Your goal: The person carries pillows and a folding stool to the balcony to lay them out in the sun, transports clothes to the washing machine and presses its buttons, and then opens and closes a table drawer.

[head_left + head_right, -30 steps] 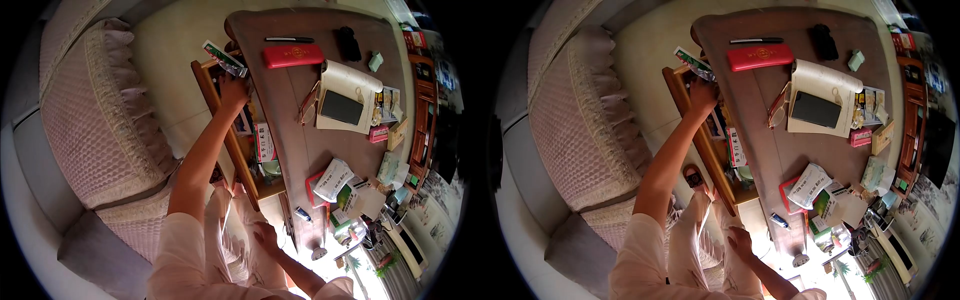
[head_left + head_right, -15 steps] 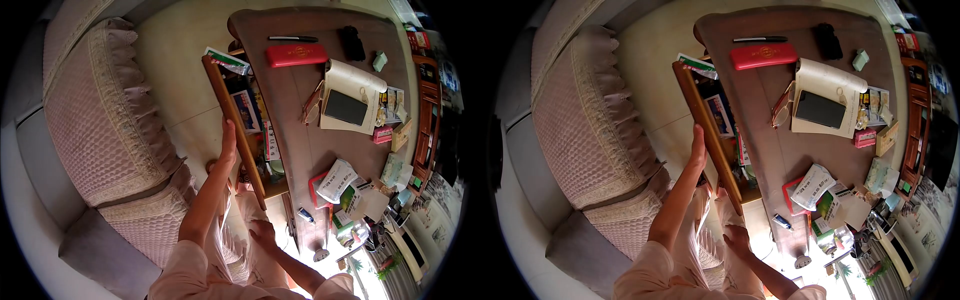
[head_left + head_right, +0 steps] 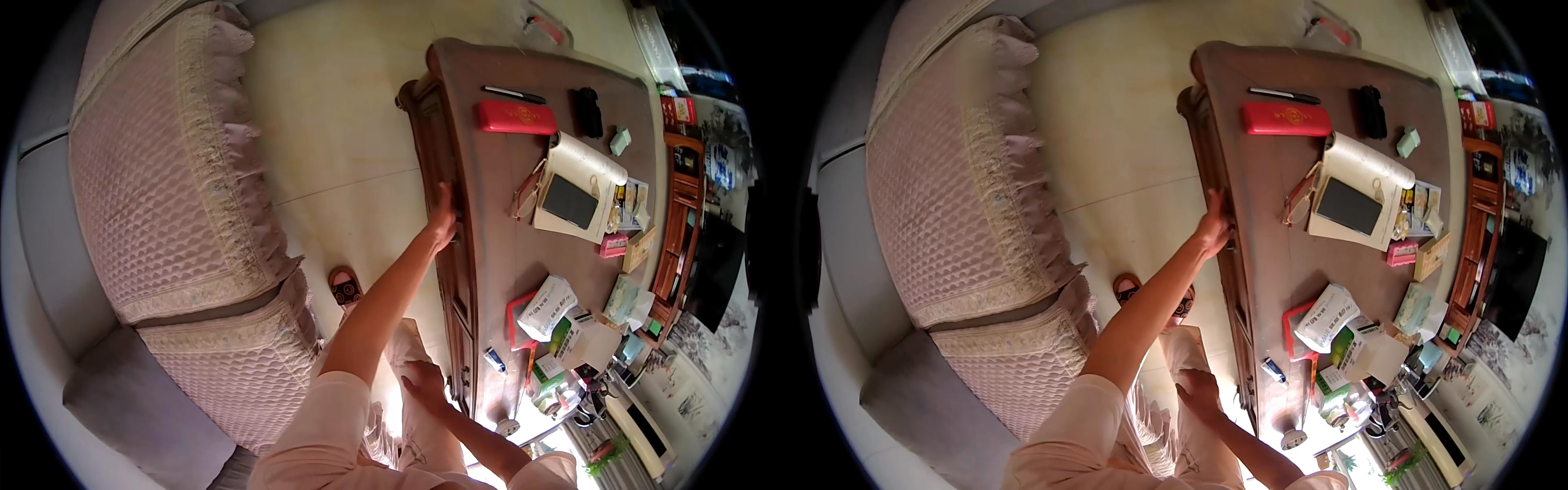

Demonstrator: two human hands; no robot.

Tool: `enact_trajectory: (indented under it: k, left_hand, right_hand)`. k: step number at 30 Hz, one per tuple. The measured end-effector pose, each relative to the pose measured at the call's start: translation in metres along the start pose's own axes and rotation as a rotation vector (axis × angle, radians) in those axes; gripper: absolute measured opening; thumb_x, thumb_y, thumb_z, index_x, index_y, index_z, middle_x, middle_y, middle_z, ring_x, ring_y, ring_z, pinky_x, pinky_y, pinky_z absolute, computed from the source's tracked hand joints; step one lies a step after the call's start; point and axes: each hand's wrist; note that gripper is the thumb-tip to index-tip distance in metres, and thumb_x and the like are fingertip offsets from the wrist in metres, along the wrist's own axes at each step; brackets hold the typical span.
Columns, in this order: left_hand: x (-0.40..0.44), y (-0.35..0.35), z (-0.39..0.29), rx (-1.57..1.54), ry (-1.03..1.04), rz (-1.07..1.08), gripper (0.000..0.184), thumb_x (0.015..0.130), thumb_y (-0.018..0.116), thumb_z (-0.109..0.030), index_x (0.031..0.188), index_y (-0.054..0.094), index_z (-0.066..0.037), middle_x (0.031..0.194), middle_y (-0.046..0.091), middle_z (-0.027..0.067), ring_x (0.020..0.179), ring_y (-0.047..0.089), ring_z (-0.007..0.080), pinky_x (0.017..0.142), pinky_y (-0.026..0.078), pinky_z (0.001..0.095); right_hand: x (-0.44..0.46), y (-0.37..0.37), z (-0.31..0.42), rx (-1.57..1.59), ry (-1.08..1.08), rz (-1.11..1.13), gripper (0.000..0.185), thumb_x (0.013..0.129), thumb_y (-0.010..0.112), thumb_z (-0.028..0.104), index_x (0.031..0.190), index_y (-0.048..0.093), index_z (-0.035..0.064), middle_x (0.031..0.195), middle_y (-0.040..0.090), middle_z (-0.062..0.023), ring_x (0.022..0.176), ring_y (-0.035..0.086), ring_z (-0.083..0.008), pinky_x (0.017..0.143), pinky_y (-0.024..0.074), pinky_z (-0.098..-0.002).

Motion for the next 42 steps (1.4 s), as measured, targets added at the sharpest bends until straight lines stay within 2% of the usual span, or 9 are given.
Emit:
enact_trajectory:
  k: [6,12,15,20,24,32,36,38,42]
  left_hand:
    - [-0.027,-0.022,0.011,0.349,-0.169,-0.019,0.083,0.077,0.022,-0.069,0.136,0.006,-0.013,0.142,0.005,0.0069,0.13,0.004,0.0199,0.104,0.005,0.0397]
    - [-0.237,-0.07,-0.002,0.936,0.174,-0.355,0.043,0.087,0.044,-0.035,0.118,0.047,-0.005,0.119,0.049,0.0103,0.11,0.045,0.0192,0.091,0.035,0.0281]
    - [-0.371,-0.12,-0.012,0.95,0.432,-0.666,0.025,0.081,0.057,-0.02,0.102,0.057,-0.006,0.094,0.061,0.0085,0.089,0.057,0.0173,0.077,0.044,0.0286]
    - [-0.571,-0.16,-0.016,0.647,0.567,-1.125,0.022,0.081,0.058,-0.017,0.097,0.058,-0.002,0.088,0.062,0.0091,0.083,0.059,0.0136,0.074,0.046,0.0248]
    - [-0.653,-0.158,0.011,0.562,0.626,-1.384,0.02,0.083,0.054,-0.016,0.094,0.057,0.0,0.083,0.062,0.0064,0.078,0.058,0.0128,0.07,0.045,0.0241]
    - [-0.647,-0.151,0.041,-0.186,0.446,-1.419,0.023,0.079,0.056,-0.025,0.095,0.056,-0.009,0.083,0.062,0.002,0.069,0.055,0.0088,0.059,0.042,0.0221]
    - [-0.605,-0.182,0.03,-0.34,0.538,-1.372,0.026,0.078,0.057,-0.024,0.098,0.054,-0.008,0.082,0.06,0.0019,0.068,0.055,0.0094,0.055,0.042,0.0234]
    - [-0.583,-0.187,0.003,-0.363,0.475,-1.335,0.034,0.076,0.06,-0.021,0.105,0.05,-0.007,0.083,0.057,0.0019,0.066,0.055,0.0108,0.054,0.042,0.0246]
    - [-0.535,-0.203,-0.048,-0.398,0.503,-1.356,0.05,0.072,0.065,-0.022,0.114,0.043,-0.007,0.084,0.056,0.0045,0.066,0.055,0.013,0.056,0.042,0.0257]
  right_hand:
    - [0.004,0.008,0.001,-0.127,-0.1,0.006,0.034,0.065,0.063,0.021,0.094,0.054,0.0063,0.09,0.056,-0.0088,0.082,0.053,-0.0254,0.075,0.0396,-0.0377]
    - [-0.012,0.0,0.018,-0.311,-0.219,0.198,0.031,0.064,0.063,0.02,0.091,0.056,0.0057,0.102,0.055,-0.0099,0.099,0.048,-0.0258,0.083,0.0377,-0.0395]
    - [-0.03,0.001,0.009,-0.36,-0.348,0.288,0.027,0.065,0.061,0.021,0.088,0.058,0.0063,0.101,0.055,-0.0092,0.1,0.047,-0.0257,0.084,0.0373,-0.0396]
    - [-0.024,-0.052,0.033,-0.383,-0.416,0.599,0.02,0.068,0.059,0.024,0.081,0.061,0.0094,0.092,0.058,-0.0094,0.093,0.051,-0.0265,0.081,0.0407,-0.0391]
    - [0.019,-0.106,0.064,-0.376,-0.383,0.557,0.016,0.07,0.055,0.025,0.071,0.06,0.0092,0.076,0.059,-0.0115,0.075,0.056,-0.0289,0.065,0.045,-0.0388]
    - [0.144,-0.193,0.164,-0.561,-0.373,0.369,0.018,0.073,0.057,0.025,0.072,0.061,0.0074,0.07,0.061,-0.0084,0.069,0.06,-0.0225,0.06,0.0463,-0.0328]
    - [0.207,-0.19,0.232,-0.522,-0.372,0.525,0.017,0.074,0.056,0.022,0.069,0.058,0.0059,0.063,0.058,-0.0076,0.062,0.057,-0.0214,0.057,0.0443,-0.0329]
    - [0.251,-0.171,0.249,-0.568,-0.518,0.614,0.018,0.072,0.056,0.023,0.069,0.057,0.0054,0.07,0.058,-0.0128,0.069,0.056,-0.0303,0.06,0.0442,-0.0372]
    - [0.315,-0.138,0.362,-0.764,-0.661,0.628,0.015,0.072,0.055,0.021,0.071,0.055,0.006,0.071,0.057,-0.0128,0.07,0.055,-0.03,0.061,0.044,-0.0376]
Point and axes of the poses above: each hand's wrist, its own x-axis towards the middle knuckle, its own y-axis out of the palm, z = x × y
